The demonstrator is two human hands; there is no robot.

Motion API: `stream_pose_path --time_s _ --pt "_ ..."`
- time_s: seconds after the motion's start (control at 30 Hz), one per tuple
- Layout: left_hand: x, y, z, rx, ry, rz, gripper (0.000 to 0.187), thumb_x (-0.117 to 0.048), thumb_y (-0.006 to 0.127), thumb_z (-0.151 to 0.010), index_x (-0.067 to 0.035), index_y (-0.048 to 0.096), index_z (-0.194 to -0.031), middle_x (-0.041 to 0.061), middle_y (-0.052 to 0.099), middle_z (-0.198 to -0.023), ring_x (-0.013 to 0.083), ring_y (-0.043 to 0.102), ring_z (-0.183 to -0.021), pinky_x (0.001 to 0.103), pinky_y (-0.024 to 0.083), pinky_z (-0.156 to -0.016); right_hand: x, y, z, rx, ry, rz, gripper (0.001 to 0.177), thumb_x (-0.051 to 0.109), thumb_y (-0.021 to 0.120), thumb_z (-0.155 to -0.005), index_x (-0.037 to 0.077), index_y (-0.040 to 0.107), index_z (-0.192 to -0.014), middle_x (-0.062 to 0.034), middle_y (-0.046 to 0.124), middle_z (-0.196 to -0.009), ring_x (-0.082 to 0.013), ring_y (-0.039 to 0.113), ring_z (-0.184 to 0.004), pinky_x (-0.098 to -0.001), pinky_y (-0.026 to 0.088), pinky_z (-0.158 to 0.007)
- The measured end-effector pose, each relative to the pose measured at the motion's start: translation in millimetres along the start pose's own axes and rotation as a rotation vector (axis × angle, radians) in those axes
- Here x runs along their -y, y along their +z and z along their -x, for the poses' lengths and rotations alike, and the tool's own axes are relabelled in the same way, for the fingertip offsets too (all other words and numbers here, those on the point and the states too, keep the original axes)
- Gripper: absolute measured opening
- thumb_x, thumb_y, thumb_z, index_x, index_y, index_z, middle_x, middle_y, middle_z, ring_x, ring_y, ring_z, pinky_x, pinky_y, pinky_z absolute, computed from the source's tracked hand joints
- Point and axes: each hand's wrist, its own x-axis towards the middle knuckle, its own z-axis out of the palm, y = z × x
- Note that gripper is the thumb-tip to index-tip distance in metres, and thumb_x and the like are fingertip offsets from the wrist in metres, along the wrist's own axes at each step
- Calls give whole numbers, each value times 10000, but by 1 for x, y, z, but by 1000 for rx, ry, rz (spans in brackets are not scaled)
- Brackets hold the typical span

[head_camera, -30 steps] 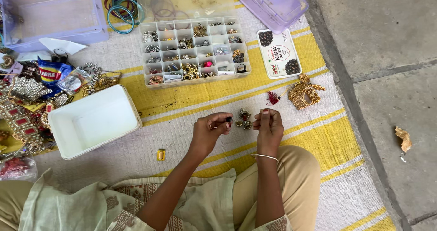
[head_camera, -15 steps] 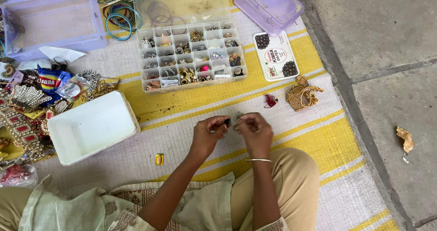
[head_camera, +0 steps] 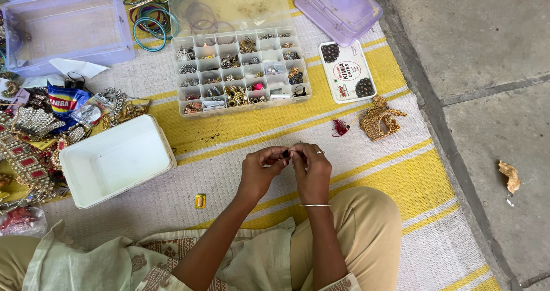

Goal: The person sits on a mat and organizes jewelry by sorting small items into a compartmentalized tray and placing necklaces and earrings into a purple storage box. They handle multiple pieces, including a large necklace and several earrings, and close the box after arranging the contents.

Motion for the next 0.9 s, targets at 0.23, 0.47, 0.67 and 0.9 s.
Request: stream_pose_path --time_s 0.23,0.47,0.67,0.9 --pt "-4 -1 -2 -16 -4 1 321 -18 766 -845 -70 771 -1162 38 800 -994 89 716 -855 264 611 -801 -24 4 -6 -33 263 -417 91 89 644 -971 57 711 -1023 -11 698 -840 -79 646 -684 -245 555 -626" --pt "-4 -2 -2 -32 -92 -140 249 -132 831 -872 -65 780 -1106 55 786 -954 106 687 -751 289 582 -714 -53 -7 -10 -235 447 -693 159 111 597 -1042 24 727 -1072 -15 649 -781 -84 573 -650 -244 499 -605" --pt "4 14 -6 -26 184 -249 266 -88 750 -882 -111 781 -1145 78 801 -1068 157 761 -791 301 631 -735 -41 -21 -7 -215 443 -469 292 62 572 -1013 73 749 -1244 -33 639 -807 -113 557 -663 -288 487 -616" --pt "-8 20 -2 -48 306 -537 435 58 663 -876 -109 718 -1274 156 743 -1001 306 704 -863 424 574 -768 -47 -36 -1 135 328 616 466 97 570 -941 144 615 -1402 -221 728 -1016 -385 712 -886 -502 562 -824"
